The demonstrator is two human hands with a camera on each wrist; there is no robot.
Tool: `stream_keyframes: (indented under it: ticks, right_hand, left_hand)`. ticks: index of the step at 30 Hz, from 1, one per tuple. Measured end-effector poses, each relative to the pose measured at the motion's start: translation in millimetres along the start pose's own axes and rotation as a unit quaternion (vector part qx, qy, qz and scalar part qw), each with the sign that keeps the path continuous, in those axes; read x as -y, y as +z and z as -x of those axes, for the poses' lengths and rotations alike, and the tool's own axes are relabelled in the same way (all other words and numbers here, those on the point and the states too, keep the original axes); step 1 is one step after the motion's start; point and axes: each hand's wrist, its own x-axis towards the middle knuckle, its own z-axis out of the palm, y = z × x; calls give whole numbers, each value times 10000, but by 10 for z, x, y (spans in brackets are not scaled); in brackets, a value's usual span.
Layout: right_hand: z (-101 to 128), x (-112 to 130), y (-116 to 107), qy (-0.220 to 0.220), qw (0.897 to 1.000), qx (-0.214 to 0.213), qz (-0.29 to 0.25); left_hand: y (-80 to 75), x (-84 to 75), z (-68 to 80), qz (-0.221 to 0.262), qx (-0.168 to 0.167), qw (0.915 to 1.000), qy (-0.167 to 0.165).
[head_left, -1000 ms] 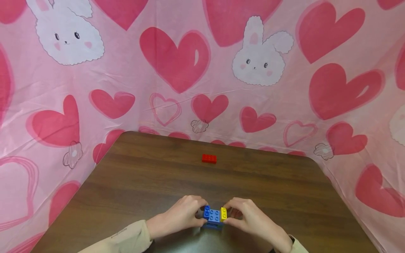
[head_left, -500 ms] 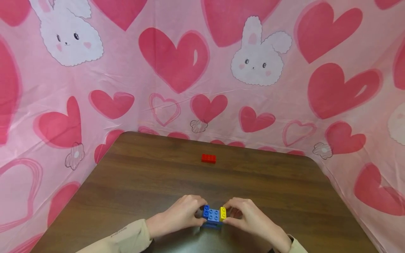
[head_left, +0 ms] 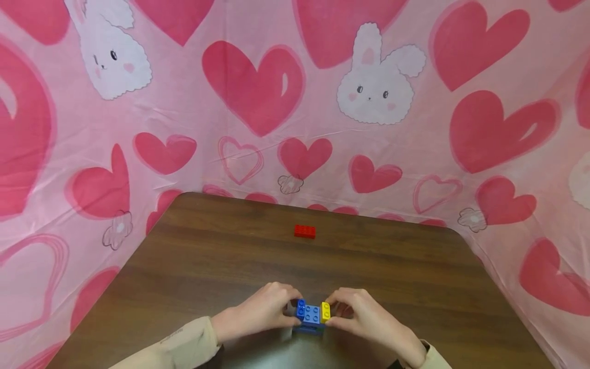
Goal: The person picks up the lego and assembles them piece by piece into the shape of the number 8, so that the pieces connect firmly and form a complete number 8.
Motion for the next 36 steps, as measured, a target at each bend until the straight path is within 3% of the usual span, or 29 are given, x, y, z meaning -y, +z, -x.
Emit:
stream_keyframes:
  ticks: [7,10,16,26,36]
  right_hand:
    - [12,-15,0,62,10000,0,-34]
    - [16,-16,-4,108,9999,21,-89]
    - [12,-26,-11,99,9999,13,-100]
    - [6,-29,-12,352,9992,96,-187]
    - [11,-51,-18,484,9985,154,-212]
  left_hand:
    - [-40,105,-22,-566,63,9983,134]
    - [-68,206,-48,-508,-71,9986,117]
    - [-181,428,-164,-29,-366,9990,-265]
    - [-282,692,-484,4,-970,9942,-454]
    - [-356,952,-895,26,-1313,9889,-700]
